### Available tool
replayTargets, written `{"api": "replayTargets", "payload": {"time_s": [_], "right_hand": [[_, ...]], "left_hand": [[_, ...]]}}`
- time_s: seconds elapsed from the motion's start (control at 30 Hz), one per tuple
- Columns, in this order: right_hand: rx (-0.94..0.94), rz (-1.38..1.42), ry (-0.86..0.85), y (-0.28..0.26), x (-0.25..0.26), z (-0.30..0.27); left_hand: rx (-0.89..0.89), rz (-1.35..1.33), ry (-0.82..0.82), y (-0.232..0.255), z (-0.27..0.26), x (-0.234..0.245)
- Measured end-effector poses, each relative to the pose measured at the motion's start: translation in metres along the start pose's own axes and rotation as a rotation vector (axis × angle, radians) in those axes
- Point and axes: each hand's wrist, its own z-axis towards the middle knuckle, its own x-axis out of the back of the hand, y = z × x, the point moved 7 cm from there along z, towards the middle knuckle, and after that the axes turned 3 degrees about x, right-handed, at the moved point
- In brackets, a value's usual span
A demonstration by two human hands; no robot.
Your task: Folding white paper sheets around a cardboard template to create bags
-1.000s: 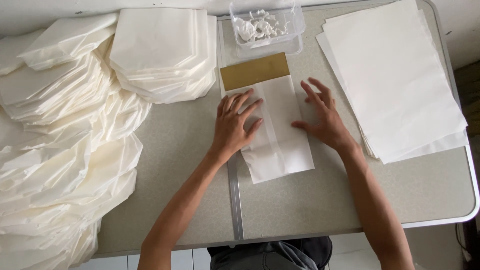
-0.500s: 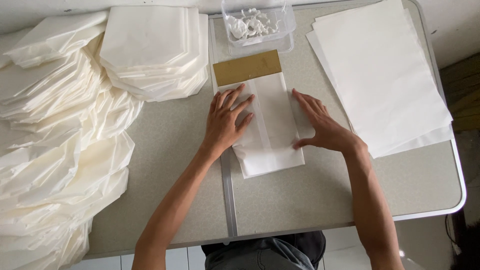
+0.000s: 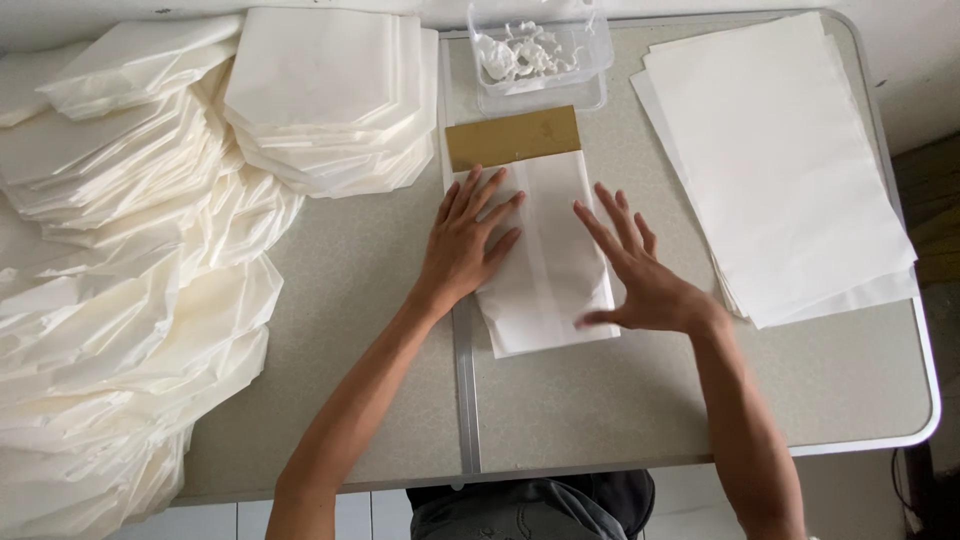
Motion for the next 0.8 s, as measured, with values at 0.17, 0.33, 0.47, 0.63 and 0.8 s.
{"api": "replayTargets", "payload": {"time_s": [0.17, 0.33, 0.47, 0.63, 0.8], "right_hand": [[0.138, 0.023, 0.356, -0.026, -0.019, 0.028], [0.205, -0.003, 0.412, -0.055, -0.038, 0.054], [0.158, -0.045, 0.397, -0.055, -0.042, 0.066], [0.136, -0.073, 0.357, -0.063, -0.043, 0.06], [0.151, -0.266, 0.28, -0.077, -0.049, 0.051]], "left_hand": [[-0.014, -0.004, 0.015, -0.003, 0.002, -0.004], [-0.034, 0.031, 0.08, -0.014, 0.001, -0.017], [-0.03, -0.007, 0.08, -0.016, 0.002, -0.018], [-0.031, 0.032, 0.103, -0.018, 0.002, -0.02], [0.011, 0.046, 0.043, -0.014, 0.003, -0.016]]}}
